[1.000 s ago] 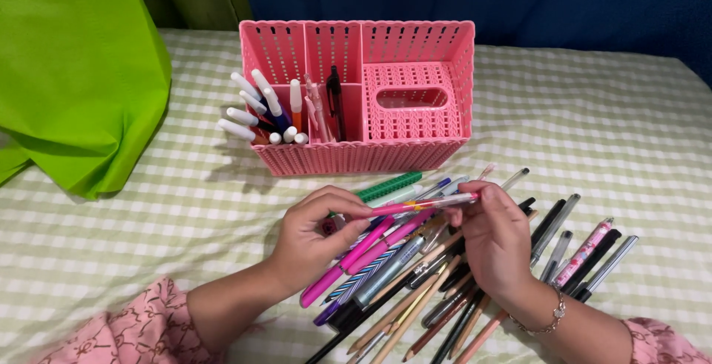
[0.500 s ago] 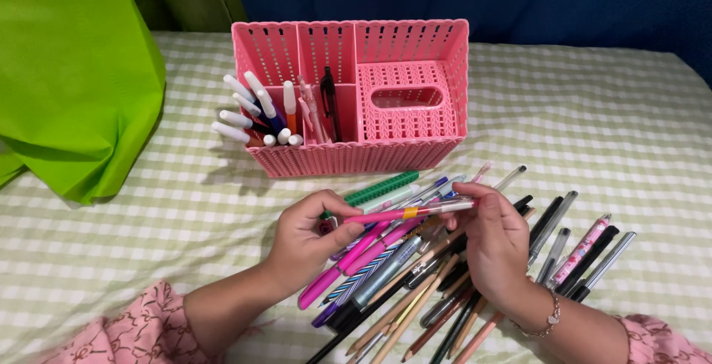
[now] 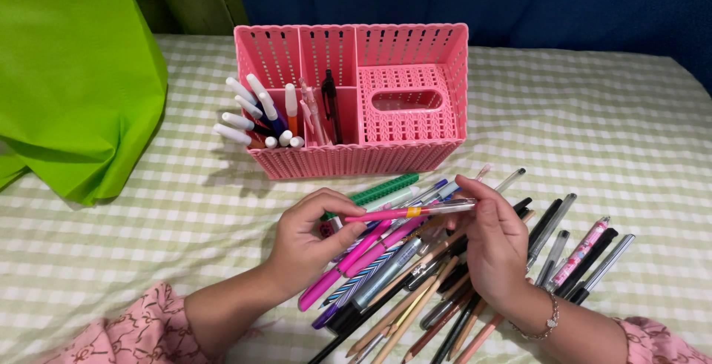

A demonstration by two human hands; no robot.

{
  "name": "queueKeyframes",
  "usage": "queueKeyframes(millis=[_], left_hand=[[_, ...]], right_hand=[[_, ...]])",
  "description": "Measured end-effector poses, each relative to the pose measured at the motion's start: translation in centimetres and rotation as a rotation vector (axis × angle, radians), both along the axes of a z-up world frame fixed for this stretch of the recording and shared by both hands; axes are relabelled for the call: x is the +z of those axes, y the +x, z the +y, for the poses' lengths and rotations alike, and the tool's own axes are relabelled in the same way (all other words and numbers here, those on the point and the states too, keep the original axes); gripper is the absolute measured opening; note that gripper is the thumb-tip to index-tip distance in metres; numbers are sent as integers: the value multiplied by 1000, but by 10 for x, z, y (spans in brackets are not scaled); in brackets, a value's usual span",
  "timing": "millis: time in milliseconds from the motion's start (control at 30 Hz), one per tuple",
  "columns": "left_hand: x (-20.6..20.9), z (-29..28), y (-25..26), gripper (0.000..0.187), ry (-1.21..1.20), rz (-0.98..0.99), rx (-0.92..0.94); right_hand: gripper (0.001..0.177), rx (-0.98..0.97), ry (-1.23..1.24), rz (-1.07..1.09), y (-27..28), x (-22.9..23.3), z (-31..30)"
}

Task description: Sorting various pens, pencils, and markers into a pink plastic desk organizer.

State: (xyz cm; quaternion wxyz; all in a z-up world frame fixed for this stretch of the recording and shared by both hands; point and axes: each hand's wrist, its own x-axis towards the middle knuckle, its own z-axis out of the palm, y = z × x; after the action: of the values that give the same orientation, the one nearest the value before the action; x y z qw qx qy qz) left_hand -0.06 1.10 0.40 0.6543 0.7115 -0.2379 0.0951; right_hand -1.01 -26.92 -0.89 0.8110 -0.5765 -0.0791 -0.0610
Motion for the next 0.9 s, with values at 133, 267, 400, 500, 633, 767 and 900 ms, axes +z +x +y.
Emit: queueKeyframes(millis=[133,267,400,500,633,767,900], left_hand=[[1,0,0,17,-19,-53,-28],[3,0,0,18,25,60,-6],[-5,-2,-2,19,-27,229,19],[-9,-1,-1,18,-43,234,17],[-11,0,0,17,-75,206,-7],[-5,-1,-1,18,-27,254,9],[4,-2,-1,20,23,171,28]], right_hand=[[45,-8,-13,41,1,4,2],[40,-13,13,37,3,5,4],[24,-84,72,0,4,-6,-1],[17,-142,12,-38,2,-11,-3],[16,-146,-22,-73,1,-9,-1],[15,-133,-2,-84,2,-8,-1],[15,-171,-29,-68,1,-1,4]])
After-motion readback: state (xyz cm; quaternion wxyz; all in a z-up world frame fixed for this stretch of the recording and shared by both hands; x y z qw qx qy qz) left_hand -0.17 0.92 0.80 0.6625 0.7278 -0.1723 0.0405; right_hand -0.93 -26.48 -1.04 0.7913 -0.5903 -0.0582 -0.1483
